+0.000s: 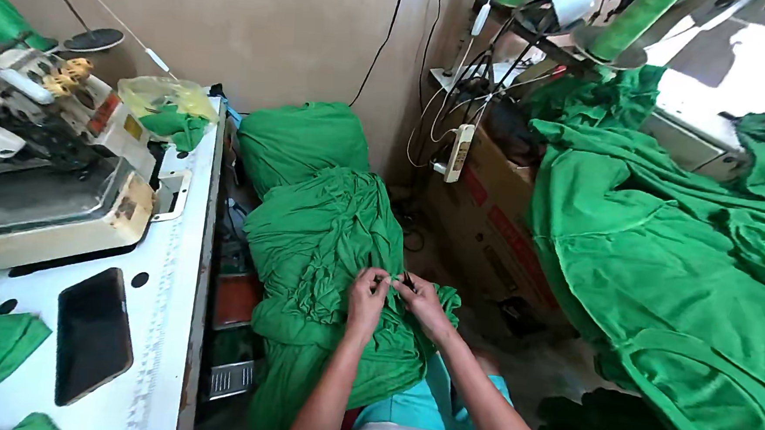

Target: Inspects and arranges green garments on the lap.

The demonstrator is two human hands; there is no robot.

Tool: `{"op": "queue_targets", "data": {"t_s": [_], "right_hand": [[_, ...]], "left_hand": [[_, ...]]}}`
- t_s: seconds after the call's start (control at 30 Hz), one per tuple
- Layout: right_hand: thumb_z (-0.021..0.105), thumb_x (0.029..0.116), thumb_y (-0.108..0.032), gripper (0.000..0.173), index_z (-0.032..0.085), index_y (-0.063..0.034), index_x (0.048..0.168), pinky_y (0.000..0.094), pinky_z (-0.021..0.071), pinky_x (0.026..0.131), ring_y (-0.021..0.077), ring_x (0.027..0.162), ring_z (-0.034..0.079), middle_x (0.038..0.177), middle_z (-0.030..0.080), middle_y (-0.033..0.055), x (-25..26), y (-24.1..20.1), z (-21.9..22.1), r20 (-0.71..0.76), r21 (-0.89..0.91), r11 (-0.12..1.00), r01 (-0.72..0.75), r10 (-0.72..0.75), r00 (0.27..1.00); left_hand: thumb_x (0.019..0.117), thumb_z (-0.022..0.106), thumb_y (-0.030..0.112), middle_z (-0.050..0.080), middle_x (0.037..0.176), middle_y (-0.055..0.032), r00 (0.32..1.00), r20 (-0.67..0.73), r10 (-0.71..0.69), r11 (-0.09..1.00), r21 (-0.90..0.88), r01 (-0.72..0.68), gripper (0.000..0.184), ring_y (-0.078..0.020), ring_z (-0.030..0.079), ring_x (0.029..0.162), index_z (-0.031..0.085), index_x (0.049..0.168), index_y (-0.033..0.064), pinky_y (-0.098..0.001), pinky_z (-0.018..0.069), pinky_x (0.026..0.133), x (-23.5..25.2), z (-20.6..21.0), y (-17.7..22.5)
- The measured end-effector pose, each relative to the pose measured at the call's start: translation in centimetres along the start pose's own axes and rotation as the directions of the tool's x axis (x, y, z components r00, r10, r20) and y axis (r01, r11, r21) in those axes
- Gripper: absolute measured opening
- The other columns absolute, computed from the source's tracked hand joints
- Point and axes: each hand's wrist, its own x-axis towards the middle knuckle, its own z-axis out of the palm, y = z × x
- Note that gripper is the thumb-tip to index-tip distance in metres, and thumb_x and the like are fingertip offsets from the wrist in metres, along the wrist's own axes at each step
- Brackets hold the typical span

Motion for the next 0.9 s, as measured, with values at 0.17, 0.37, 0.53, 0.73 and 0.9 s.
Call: {"op": "queue_targets", "data": {"t_s": [0.17,0.37,0.53,0.73,0.9], "right_hand": [[0.054,0.1032,-0.013,0.021,0.066,0.0037,0.11,0.0287,0.0501,0.072,0.0095,0.079,0.059,0.093,0.065,0.0082,-0.8,0.1,-0.9,-0.101,-0.144,0.989,0.044,-0.059,0.993],[0.057,0.0994,-0.012,0.034,0.062,-0.0023,0.131,0.0593,0.0525,0.093,0.0377,0.108,0.067,0.121,0.068,0.0212,-2.0,-0.6,-3.6,-0.047,-0.638,0.769,-0.028,-0.002,0.999],[0.059,0.0979,-0.011,0.039,0.061,-0.0068,0.137,0.0613,0.0505,0.099,0.0432,0.122,0.061,0.15,0.049,0.0216,-1.4,-1.8,-2.3,0.008,-0.849,0.5,-0.173,0.339,0.941],[0.058,0.1024,-0.023,0.033,0.065,-0.004,0.129,0.0531,0.0545,0.094,0.0328,0.11,0.067,0.126,0.065,0.018,-1.7,-1.6,-1.1,0.002,-0.685,0.728,0.039,-0.052,0.999],[0.068,0.0977,-0.028,0.047,0.059,-0.0103,0.141,0.0596,0.0466,0.105,0.0363,0.126,0.059,0.143,0.057,0.016,-1.4,-0.4,0.1,0.229,-0.749,0.662,-0.004,0.265,0.937]], "left_hand": [[0.1034,0.056,0.009,0.07,0.091,-0.0117,0.989,-0.138,-0.054,0.992,-0.118,0.038,0.02,-0.0121,0.067,0.073,0.067,0.109,-0.0067,-0.029,0.0578,0.071,-0.4,-0.8,-0.4],[0.1061,0.049,0.011,0.071,0.108,-0.0156,0.999,-0.04,0.014,0.987,0.163,-0.007,0.026,-0.0213,0.071,0.095,0.064,0.122,-0.0044,-0.0369,0.0589,0.087,-1.2,-2.5,-2.8],[0.0997,0.064,0.022,0.055,0.144,-0.0168,0.959,0.279,-0.049,0.811,0.571,-0.125,0.038,-0.038,0.046,0.138,0.065,0.136,0.0096,-0.05,0.0402,0.114,-0.8,-2.1,-3.5],[0.1044,0.055,0.016,0.067,0.126,-0.0181,0.986,0.162,-0.029,0.849,0.524,-0.061,0.027,-0.0362,0.056,0.127,0.075,0.116,0.0035,-0.0469,0.0436,0.11,-0.9,-1.7,-3.2],[0.106,0.051,0.012,0.073,0.108,-0.0142,0.994,-0.019,-0.109,0.97,0.215,0.11,0.025,-0.0212,0.07,0.1,0.07,0.115,-0.0018,-0.0393,0.0556,0.093,-1.1,-3.4,-2.9]]}}
